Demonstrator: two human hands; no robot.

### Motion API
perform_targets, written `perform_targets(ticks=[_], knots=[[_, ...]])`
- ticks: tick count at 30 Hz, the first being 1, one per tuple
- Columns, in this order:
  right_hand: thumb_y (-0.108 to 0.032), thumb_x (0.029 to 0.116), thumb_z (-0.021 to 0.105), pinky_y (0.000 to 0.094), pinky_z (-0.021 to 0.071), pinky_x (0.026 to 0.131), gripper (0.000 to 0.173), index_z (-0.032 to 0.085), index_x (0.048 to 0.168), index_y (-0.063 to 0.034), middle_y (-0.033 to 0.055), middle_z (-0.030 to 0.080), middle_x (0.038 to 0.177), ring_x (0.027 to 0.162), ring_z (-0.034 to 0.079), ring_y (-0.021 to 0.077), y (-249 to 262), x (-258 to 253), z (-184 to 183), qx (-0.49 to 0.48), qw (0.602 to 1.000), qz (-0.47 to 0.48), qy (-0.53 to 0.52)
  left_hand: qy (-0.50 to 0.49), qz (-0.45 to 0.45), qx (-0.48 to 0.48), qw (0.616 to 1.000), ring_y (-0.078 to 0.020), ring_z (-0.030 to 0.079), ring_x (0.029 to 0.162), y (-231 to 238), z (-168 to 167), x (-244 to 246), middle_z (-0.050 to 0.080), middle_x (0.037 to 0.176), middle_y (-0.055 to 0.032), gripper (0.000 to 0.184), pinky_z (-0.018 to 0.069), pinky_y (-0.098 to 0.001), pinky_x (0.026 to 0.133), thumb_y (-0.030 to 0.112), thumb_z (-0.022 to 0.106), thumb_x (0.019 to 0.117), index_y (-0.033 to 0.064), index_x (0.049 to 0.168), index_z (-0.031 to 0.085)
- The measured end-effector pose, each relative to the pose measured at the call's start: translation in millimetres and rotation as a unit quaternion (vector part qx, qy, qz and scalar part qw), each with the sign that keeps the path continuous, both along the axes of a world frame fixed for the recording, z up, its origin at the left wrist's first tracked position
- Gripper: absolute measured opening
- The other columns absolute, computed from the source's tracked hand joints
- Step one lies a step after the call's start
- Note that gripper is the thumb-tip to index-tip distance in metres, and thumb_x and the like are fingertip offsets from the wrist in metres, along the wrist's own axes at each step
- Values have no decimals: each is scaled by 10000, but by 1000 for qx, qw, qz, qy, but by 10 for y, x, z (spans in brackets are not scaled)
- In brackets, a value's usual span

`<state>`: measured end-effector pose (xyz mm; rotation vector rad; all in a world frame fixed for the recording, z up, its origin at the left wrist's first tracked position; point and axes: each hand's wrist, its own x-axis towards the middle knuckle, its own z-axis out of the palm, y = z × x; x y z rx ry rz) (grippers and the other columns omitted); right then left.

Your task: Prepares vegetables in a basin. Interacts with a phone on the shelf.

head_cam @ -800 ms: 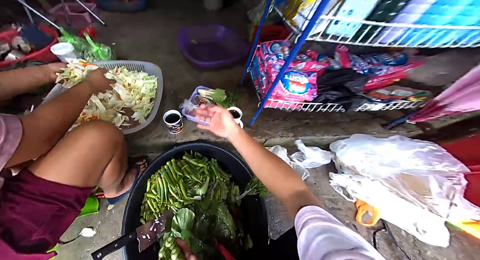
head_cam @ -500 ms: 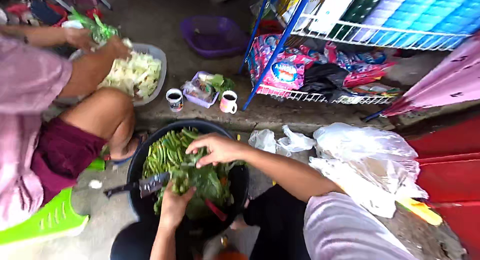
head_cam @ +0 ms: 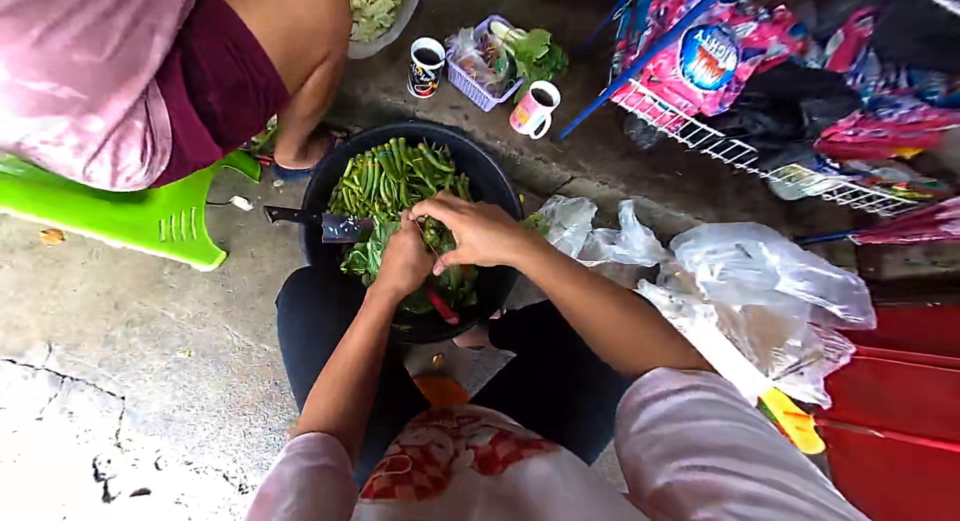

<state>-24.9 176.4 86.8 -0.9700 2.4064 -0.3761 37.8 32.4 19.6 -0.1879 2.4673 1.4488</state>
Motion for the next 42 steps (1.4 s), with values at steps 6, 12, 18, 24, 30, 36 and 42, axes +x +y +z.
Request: perform_targets(ticks=[6, 12, 18, 24, 30, 36, 42], knots=[[-213, 706, 962, 500, 588, 735, 847, 444, 1361, -71, 214, 656, 1106, 829, 688, 309, 131, -15, -189, -93, 977, -131, -142, 7, 4, 201, 980, -263, 708, 1010, -65, -66, -21, 694, 1158, -176, 866, 588, -461, 897, -52, 841, 753, 58, 1472, 371], [-95, 833, 833, 261, 533, 553, 483, 460, 1125, -2, 44, 557, 787, 562, 564, 112, 370, 30, -314, -144, 928, -176, -295, -14, 97, 371, 924, -149, 669, 806, -171, 18, -17, 655, 973, -96, 787, 592, -309, 730, -168, 788, 703, 23, 1370, 417], [-378, 1003, 652, 280, 529, 983, 317, 782, 920, -101, -19, 771, 996, 1049, 686, 60, 550, 534, -115, -492, 852, 46, -175, -61, 76, 383, 918, -117, 665, 773, -112, -37, -45, 672, 964, -65, 662, 590, -282, 704, -107, 804, 755, 25, 1318, 482], [-394, 880, 765, 460, 554, 1014, 416, 749, 1240, -185, 27, 688, 1343, 1290, 619, 207, 465, 608, -630, -717, 528, -302, -340, 13, 88, 438, 895, -118, 678, 818, -43, -20, -16, 679, 991, -60, 711, 601, -284, 744, -137, 809, 685, 35, 1295, 488], [-153, 756, 827, 323, 558, 942, 656, 575, 1350, -31, 62, 641, 1287, 1138, 631, 138, 431, 367, -513, -496, 782, -326, -193, 13, -64, 262, 963, -201, 696, 991, -85, -35, 7, 683, 1167, -133, 905, 592, -386, 878, -70, 874, 698, 26, 1453, 383], [-76, 787, 731, 379, 501, 987, 310, 691, 1082, 7, 137, 639, 1195, 1152, 593, 200, 317, 194, -302, -335, 929, -125, -92, 24, -110, 131, 985, -281, 683, 1101, -68, -57, -14, 688, 1207, -181, 945, 550, -493, 982, 70, 926, 712, 8, 1490, 395], [-130, 816, 731, 409, 485, 1034, 175, 687, 969, -56, 121, 594, 1291, 1274, 534, 226, 459, 416, -53, -386, 877, -257, 123, -10, -48, 303, 952, -199, 709, 993, -102, -20, 11, 696, 1185, -157, 971, 598, -365, 871, -42, 877, 708, 34, 1515, 343]])
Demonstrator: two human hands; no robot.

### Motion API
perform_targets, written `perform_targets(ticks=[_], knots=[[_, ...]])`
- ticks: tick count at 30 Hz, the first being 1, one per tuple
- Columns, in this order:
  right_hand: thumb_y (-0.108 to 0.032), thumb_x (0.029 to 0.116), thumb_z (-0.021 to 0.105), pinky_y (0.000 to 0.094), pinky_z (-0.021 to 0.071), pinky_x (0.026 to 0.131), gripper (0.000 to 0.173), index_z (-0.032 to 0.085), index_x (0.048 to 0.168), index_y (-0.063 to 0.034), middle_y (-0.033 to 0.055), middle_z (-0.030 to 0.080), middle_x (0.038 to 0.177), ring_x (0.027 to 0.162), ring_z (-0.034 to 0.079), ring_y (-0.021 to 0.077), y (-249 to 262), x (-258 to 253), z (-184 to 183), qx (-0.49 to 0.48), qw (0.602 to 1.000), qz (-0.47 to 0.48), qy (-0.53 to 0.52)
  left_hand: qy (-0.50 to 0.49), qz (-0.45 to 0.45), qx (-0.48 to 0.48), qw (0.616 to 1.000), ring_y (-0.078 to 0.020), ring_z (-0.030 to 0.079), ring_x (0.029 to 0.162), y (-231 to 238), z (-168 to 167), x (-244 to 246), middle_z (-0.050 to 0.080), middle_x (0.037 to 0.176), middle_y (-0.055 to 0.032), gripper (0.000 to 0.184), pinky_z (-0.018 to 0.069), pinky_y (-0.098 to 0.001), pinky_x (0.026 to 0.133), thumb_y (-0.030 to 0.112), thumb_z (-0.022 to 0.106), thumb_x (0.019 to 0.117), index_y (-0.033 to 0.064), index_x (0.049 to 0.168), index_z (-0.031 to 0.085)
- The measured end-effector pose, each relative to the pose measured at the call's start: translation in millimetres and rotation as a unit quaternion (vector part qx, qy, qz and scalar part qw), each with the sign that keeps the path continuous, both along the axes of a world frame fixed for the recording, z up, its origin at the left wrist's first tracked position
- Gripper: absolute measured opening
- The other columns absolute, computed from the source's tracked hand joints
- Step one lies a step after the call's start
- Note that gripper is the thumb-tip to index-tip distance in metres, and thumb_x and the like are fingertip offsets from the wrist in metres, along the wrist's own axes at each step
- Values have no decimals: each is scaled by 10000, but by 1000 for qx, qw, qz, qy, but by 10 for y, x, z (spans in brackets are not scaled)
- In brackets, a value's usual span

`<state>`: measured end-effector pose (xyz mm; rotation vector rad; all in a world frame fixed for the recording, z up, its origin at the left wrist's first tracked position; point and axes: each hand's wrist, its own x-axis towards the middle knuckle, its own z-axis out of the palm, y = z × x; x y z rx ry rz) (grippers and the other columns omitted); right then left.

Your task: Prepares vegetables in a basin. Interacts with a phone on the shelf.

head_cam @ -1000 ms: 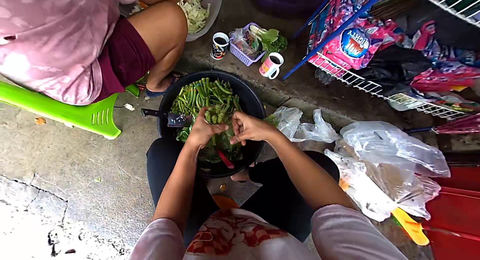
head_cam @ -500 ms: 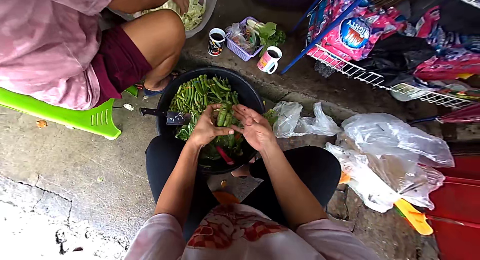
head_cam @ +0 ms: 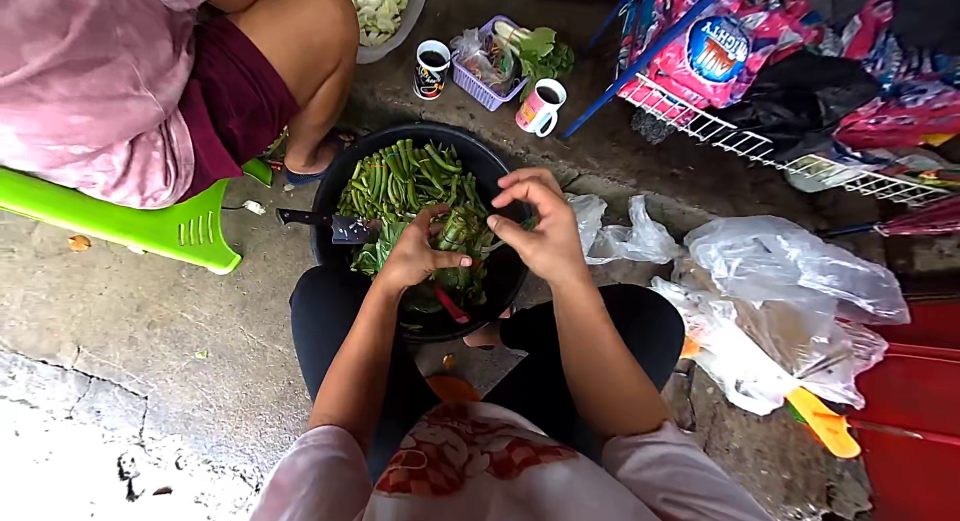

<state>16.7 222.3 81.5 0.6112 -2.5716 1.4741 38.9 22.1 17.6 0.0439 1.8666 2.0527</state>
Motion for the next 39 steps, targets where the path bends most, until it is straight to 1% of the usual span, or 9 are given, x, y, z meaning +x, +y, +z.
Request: perform_targets(ticks=[3, 6, 8, 11, 18, 28, 31, 34, 39], knots=[[-176, 825, 789, 459, 494, 986, 240, 688, 989, -32, 144, 621, 1220, 1199, 565, 266, -86, 197, -167, 1, 998, -56, -8, -9, 52, 122, 991, -142, 697, 953, 59, 18, 3, 693, 1141, -104, 864, 594, -312, 849, -137, 786, 722, 41, 1456, 366], [-199, 864, 766, 364, 534, 888, 241, 657, 965, -9, 125, 640, 1092, 1047, 617, 187, -205, 428, -416, -40, 995, -80, -35, -12, 105, 229, 968, -111, 675, 859, 162, -67, 24, 674, 1041, -33, 632, 595, -292, 791, 34, 711, 857, 59, 1416, 417], [-268, 886, 761, 424, 512, 923, 261, 690, 922, -20, 132, 655, 1076, 1069, 609, 234, -296, 554, -549, -30, 995, -84, -48, -35, 142, 278, 949, -127, 670, 839, 204, -88, 28, 649, 1026, -23, 459, 605, -321, 787, 132, 617, 973, 81, 1386, 423], [-260, 923, 710, 505, 472, 949, 233, 701, 887, -30, 142, 665, 1050, 1069, 598, 309, -392, 607, -673, 20, 993, -114, -9, -50, 173, 284, 942, -132, 663, 844, 244, -86, 29, 625, 1032, -31, 293, 599, -328, 793, 127, 487, 1050, 98, 1333, 420], [-155, 948, 656, 529, 453, 933, 156, 716, 896, -20, 170, 656, 1060, 1039, 586, 365, -410, 552, -747, 101, 980, -143, 95, -36, 193, 277, 941, -116, 649, 847, 327, -104, 30, 616, 1039, -34, 330, 581, -300, 790, 59, 508, 1034, 102, 1344, 402], [-104, 938, 662, 539, 444, 909, 133, 694, 876, 9, 181, 644, 1052, 1047, 583, 365, -522, 475, -715, 56, 983, -161, 68, -21, 181, 232, 956, -96, 645, 895, 422, -186, 61, 635, 1032, -23, 368, 558, -284, 833, 43, 519, 1019, 75, 1370, 414], [-164, 937, 694, 499, 471, 964, 163, 696, 920, -2, 159, 650, 1065, 1081, 591, 323, -403, 426, -777, 11, 991, -124, 39, -16, 193, 220, 956, -104, 656, 845, 395, -173, 24, 645, 1014, -35, 334, 574, -278, 788, 1, 523, 1006, 67, 1323, 439], [-185, 938, 702, 464, 489, 959, 213, 698, 1032, 6, 166, 661, 1097, 1091, 598, 312, -321, 404, -831, -7, 994, -110, 24, 0, 176, 183, 967, -117, 662, 934, 391, -195, 13, 645, 1101, -57, 361, 567, -304, 851, 41, 531, 1011, 57, 1352, 413], [-119, 951, 649, 538, 485, 883, 142, 730, 945, -3, 181, 694, 1039, 1034, 627, 387, -368, 358, -923, 109, 980, -133, 102, 10, 173, 153, 973, -141, 668, 1012, 442, -252, -14, 648, 1175, -74, 415, 564, -334, 906, 69, 545, 1017, 52, 1399, 383]])
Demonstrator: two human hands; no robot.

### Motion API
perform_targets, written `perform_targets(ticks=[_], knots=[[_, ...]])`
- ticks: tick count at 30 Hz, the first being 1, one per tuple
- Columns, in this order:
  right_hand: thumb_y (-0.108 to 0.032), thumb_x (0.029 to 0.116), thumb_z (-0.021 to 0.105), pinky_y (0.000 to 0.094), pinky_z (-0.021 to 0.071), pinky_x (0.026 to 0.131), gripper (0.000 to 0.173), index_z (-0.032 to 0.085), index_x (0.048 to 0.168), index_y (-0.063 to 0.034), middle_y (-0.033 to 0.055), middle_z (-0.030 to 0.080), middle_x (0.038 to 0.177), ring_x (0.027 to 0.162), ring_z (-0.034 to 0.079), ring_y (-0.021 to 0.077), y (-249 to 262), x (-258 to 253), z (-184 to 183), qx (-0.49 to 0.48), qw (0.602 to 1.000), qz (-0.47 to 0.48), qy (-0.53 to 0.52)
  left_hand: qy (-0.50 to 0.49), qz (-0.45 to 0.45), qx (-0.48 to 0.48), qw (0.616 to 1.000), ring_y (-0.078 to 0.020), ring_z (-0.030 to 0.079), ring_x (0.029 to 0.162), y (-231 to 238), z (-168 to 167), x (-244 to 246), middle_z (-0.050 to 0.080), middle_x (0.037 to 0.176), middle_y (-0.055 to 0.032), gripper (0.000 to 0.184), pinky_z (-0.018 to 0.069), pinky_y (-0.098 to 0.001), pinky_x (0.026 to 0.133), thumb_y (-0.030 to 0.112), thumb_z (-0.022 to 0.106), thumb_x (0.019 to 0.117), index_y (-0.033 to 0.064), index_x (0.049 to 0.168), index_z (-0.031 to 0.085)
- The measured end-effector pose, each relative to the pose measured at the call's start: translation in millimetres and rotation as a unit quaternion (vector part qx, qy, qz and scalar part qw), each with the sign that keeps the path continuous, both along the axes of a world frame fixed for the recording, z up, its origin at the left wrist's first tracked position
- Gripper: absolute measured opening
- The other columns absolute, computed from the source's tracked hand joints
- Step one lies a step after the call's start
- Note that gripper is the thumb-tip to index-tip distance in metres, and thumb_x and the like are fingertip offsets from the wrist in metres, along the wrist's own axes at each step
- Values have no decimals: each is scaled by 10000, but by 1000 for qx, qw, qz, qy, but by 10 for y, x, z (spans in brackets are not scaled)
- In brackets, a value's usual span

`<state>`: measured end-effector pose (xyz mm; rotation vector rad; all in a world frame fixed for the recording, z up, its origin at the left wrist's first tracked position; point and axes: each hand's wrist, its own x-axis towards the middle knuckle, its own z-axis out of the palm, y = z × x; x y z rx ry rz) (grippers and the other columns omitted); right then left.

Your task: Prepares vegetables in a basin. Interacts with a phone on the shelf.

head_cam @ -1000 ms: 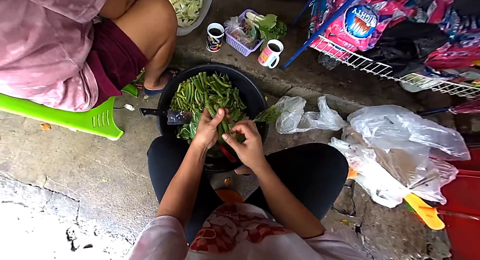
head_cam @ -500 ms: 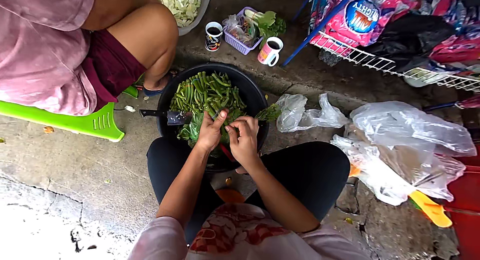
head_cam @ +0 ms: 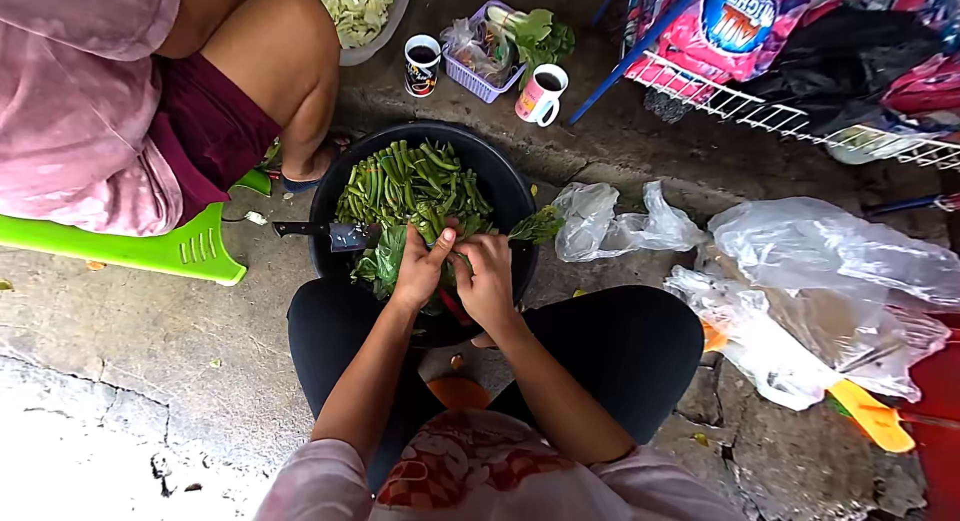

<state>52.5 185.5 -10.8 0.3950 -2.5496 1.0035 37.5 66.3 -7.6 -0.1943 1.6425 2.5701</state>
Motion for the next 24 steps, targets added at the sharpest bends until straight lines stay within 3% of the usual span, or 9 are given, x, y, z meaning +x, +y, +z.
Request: perform_targets(ticks=[5, 14, 18, 21, 23, 24], knots=[[-97, 949, 615, 540, 463, 816, 130, 695, 934, 3, 197, 669, 992, 989, 625, 413, -98, -4, -88, 90, 995, -35, 21, -20, 22, -1, 1000, -118, 658, 924, 0, -26, -46, 632, 1064, -47, 401, 569, -312, 849, 28, 551, 1003, 57, 1367, 386], [-116, 950, 611, 558, 444, 823, 150, 673, 874, -3, 180, 665, 933, 965, 630, 401, -96, -9, -149, 85, 995, -19, -39, -110, 55, 64, 990, -121, 653, 791, -13, -71, -109, 630, 948, -43, 243, 579, -289, 751, 59, 485, 1057, 78, 1294, 435], [-204, 995, 611, 603, 440, 896, 247, 725, 1062, 4, 187, 693, 1084, 1054, 643, 382, 46, -87, -140, -2, 992, 25, -120, -165, 44, 20, 985, -115, 651, 763, -61, -94, -282, 639, 927, -47, 281, 578, -282, 721, 64, 540, 1043, 72, 1307, 442], [-270, 1014, 610, 622, 445, 924, 351, 692, 1193, 21, 224, 649, 1210, 1075, 636, 380, 246, -202, -132, -49, 974, 11, -220, -230, 8, -4, 973, -135, 625, 715, -21, -183, -696, 619, 906, -57, 259, 573, -306, 673, 105, 577, 1030, 51, 1265, 482], [-317, 1035, 582, 632, 452, 945, 406, 665, 1250, 17, 241, 619, 1269, 1069, 638, 380, 397, -315, -159, -59, 959, -5, -276, -252, -9, -16, 967, -158, 641, 757, 33, -274, -1146, 638, 938, -66, 264, 581, -332, 691, 197, 565, 1044, 42, 1254, 527], [-333, 1042, 567, 625, 465, 939, 422, 659, 1259, 16, 247, 613, 1274, 1048, 642, 376, 470, -359, -208, -65, 954, -15, -292, -254, -1, -52, 966, -173, 660, 848, 57, -325, -1381, 656, 1019, -85, 338, 587, -354, 749, 247, 581, 1039, 37, 1299, 527]])
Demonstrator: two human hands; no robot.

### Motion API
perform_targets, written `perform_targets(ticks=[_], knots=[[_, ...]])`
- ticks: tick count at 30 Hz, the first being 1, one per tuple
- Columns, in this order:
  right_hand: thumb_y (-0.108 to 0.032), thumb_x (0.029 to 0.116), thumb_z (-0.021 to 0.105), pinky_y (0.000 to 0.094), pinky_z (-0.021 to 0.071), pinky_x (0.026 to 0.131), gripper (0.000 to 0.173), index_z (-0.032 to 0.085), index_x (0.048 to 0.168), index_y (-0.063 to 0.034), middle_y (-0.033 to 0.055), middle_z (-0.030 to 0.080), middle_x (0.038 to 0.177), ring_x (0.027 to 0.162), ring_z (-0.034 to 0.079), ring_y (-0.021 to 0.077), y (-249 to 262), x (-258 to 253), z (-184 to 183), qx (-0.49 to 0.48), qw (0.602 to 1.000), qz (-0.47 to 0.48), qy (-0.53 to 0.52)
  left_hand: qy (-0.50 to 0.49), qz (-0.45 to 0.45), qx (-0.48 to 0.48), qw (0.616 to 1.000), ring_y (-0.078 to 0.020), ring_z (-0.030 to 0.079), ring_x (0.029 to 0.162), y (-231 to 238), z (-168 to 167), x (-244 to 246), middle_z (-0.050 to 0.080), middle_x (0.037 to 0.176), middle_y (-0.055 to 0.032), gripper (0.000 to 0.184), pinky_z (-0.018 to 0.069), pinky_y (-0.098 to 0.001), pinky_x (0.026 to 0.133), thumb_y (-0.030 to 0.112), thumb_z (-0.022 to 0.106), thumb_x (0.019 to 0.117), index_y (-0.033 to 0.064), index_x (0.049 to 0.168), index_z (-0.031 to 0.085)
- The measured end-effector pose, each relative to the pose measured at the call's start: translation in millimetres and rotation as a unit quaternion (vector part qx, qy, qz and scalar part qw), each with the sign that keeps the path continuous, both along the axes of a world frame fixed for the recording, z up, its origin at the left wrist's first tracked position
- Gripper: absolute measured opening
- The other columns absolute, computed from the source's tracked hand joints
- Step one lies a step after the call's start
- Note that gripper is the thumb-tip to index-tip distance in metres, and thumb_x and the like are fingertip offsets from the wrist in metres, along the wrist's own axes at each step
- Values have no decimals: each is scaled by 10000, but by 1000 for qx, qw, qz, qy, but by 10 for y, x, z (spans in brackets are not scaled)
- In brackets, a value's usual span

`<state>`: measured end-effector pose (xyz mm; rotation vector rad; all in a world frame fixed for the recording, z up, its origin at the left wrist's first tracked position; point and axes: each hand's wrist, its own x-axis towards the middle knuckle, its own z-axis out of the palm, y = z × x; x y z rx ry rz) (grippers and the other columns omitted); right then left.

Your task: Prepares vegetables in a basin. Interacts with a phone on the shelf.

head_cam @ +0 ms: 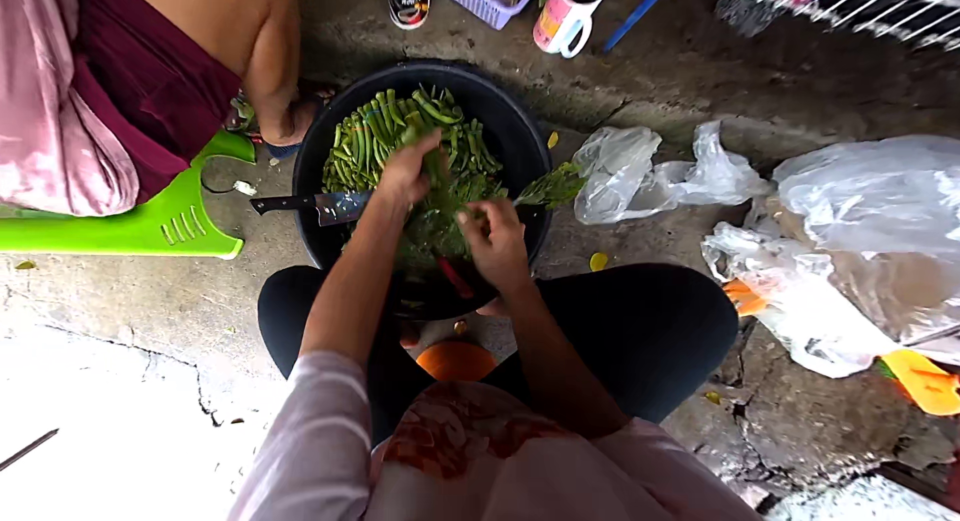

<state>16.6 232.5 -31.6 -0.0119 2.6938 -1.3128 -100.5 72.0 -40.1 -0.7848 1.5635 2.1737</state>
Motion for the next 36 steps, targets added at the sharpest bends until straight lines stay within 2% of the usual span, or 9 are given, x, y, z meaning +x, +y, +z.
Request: perform_targets(ticks=[4, 8, 11, 14, 17, 22, 27, 30, 36], knots=[[-331, 1026, 611, 620, 471, 952, 438, 642, 1267, 33, 266, 585, 1319, 1124, 623, 408, 204, -125, -374, 40, 990, -45, -125, 47, -45, -217, 974, -336, 454, 1401, 78, -160, -514, 447, 1510, -253, 751, 416, -510, 1132, 282, 700, 976, -13, 1544, 307], [-387, 983, 683, 689, 464, 985, 574, 587, 1329, 61, 324, 511, 1413, 1254, 554, 499, -59, 50, -963, 170, 921, 88, -339, 82, -135, -227, 961, -305, 534, 1332, 120, -279, -195, 507, 1465, -239, 726, 489, -458, 1062, 237, 717, 963, -17, 1522, 331], [-197, 954, 701, 666, 447, 1024, 598, 464, 1441, 57, 310, 523, 1421, 1283, 549, 479, -240, 328, -1367, 217, 879, 153, -396, 30, -154, -205, 966, -253, 649, 1121, 59, -616, 171, 624, 1301, -206, 556, 548, -407, 945, 188, 687, 983, -32, 1434, 449], [-115, 951, 665, 679, 489, 939, 447, 548, 1342, 67, 303, 589, 1333, 1219, 595, 477, -171, 328, -1215, 235, 867, 154, -412, -20, -214, -245, 945, -258, 667, 1005, -2, -881, 483, 661, 1176, -206, 318, 550, -416, 908, 80, 599, 1001, -52, 1289, 580], [-192, 974, 630, 705, 469, 897, 351, 625, 1223, 56, 301, 625, 1265, 1197, 600, 481, 103, 37, -719, 291, 836, 171, -432, -52, -421, -324, 846, -376, 647, 1148, 16, -1107, 757, 652, 1241, -256, 285, 500, -561, 1009, 121, 533, 1028, -41, 1229, 651], [-214, 933, 700, 712, 464, 919, 465, 581, 1269, 85, 330, 615, 1248, 1184, 598, 500, 583, -208, -372, 277, 892, 10, -358, -34, -586, -375, 718, -477, 539, 1305, 110, -1494, 1364, 565, 1409, -268, 519, 442, -704, 1011, 118, 637, 968, 68, 1469, 511], [-267, 885, 792, 638, 495, 968, 515, 626, 1271, 30, 272, 645, 1242, 1170, 624, 433, 276, -150, -1093, 132, 940, -94, -299, -99, -623, -412, 657, -465, 592, 1222, 199, -1403, 1744, 597, 1343, -264, 300, 499, -696, 900, 105, 610, 975, -17, 1248, 642], [-294, 909, 778, 613, 496, 1013, 666, 501, 1438, 0, 251, 509, 1460, 1285, 567, 419, 34, -76, -1527, 144, 940, -83, -299, -106, -627, -422, 646, -461, 561, 1254, 178, -1473, 1888, 530, 1414, -253, 333, 518, -682, 890, 106, 638, 946, 26, 1269, 663], [-144, 1004, 571, 603, 515, 959, 382, 567, 1368, -30, 232, 634, 1319, 1222, 629, 393, 102, -92, -1579, 166, 924, -100, -330, -110, -637, -414, 641, -469, 402, 1407, 50, -1404, 1928, 481, 1490, -243, 384, 384, -713, 1029, 135, 601, 970, 88, 1349, 645]])
